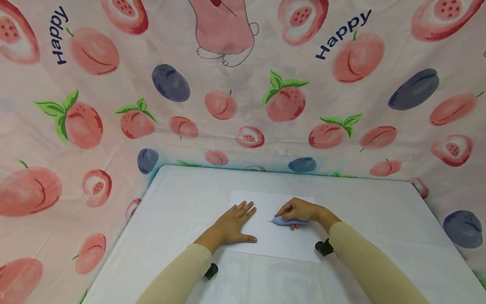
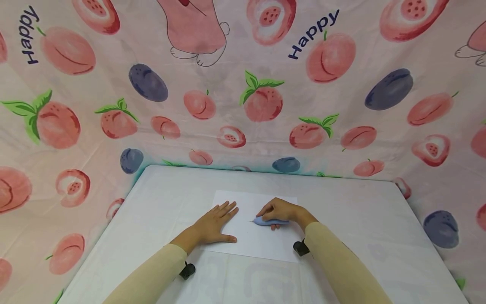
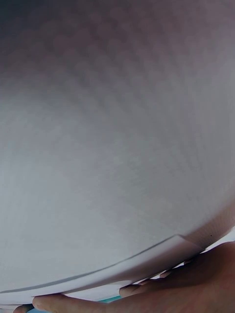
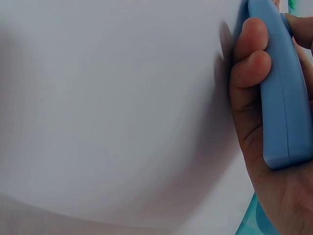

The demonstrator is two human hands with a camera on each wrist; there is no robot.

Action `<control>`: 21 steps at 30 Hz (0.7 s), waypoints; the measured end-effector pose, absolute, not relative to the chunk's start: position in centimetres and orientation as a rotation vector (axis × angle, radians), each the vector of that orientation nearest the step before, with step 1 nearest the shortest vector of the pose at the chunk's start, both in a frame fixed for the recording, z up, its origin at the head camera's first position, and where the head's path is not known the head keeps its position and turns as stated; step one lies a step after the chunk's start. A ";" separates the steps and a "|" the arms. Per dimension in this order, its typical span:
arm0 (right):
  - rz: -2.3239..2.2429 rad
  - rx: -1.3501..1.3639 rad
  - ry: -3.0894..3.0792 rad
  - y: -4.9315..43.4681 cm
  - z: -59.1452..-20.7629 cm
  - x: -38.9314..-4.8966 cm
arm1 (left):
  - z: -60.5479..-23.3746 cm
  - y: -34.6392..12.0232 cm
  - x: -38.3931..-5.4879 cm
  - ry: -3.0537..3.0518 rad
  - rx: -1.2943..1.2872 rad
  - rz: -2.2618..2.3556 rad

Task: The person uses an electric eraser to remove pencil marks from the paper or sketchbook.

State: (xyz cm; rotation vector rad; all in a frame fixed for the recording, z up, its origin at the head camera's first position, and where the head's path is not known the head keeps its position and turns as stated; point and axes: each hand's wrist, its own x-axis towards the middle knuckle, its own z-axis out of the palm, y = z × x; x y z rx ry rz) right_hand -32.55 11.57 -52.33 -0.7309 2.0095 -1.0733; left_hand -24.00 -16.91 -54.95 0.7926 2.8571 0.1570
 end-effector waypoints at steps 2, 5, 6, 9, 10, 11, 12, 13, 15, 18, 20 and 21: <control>-1.072 -0.731 2.011 11.5 -52.3 -32.5 | -55.0 -16.9 -24.0 2.857 0.791 0.156; -1.072 -0.731 2.008 11.5 -52.3 -32.5 | -55.1 -16.9 -24.0 2.856 0.790 0.155; -1.074 -0.730 2.006 11.5 -52.2 -32.5 | -55.1 -16.9 -24.0 2.854 0.791 0.154; -1.075 -0.730 2.001 11.5 -52.2 -32.5 | -55.1 -16.9 -24.0 2.852 0.794 0.149; -1.076 -0.730 2.001 11.5 -52.2 -32.5 | -55.1 -16.9 -24.0 2.852 0.795 0.146; -1.076 -0.729 2.000 11.5 -52.2 -32.5 | -55.1 -16.9 -24.0 2.852 0.795 0.145; -1.077 -0.729 2.000 11.5 -52.3 -32.5 | -55.1 -16.9 -24.0 2.852 0.795 0.144; -1.077 -0.728 1.999 11.5 -52.3 -32.5 | -55.0 -16.9 -24.0 2.852 0.794 0.144; -1.079 -0.725 1.997 11.5 -52.3 -32.5 | -55.0 -16.9 -24.0 2.851 0.792 0.144; -1.081 -0.721 1.995 11.5 -52.3 -32.6 | -54.8 -16.9 -23.9 2.852 0.791 0.140; -1.081 -0.722 1.996 11.5 -52.3 -32.6 | -54.7 -16.9 -23.9 2.853 0.792 0.143; -1.080 -0.723 1.997 11.4 -52.3 -32.6 | -54.6 -16.9 -23.9 2.854 0.793 0.141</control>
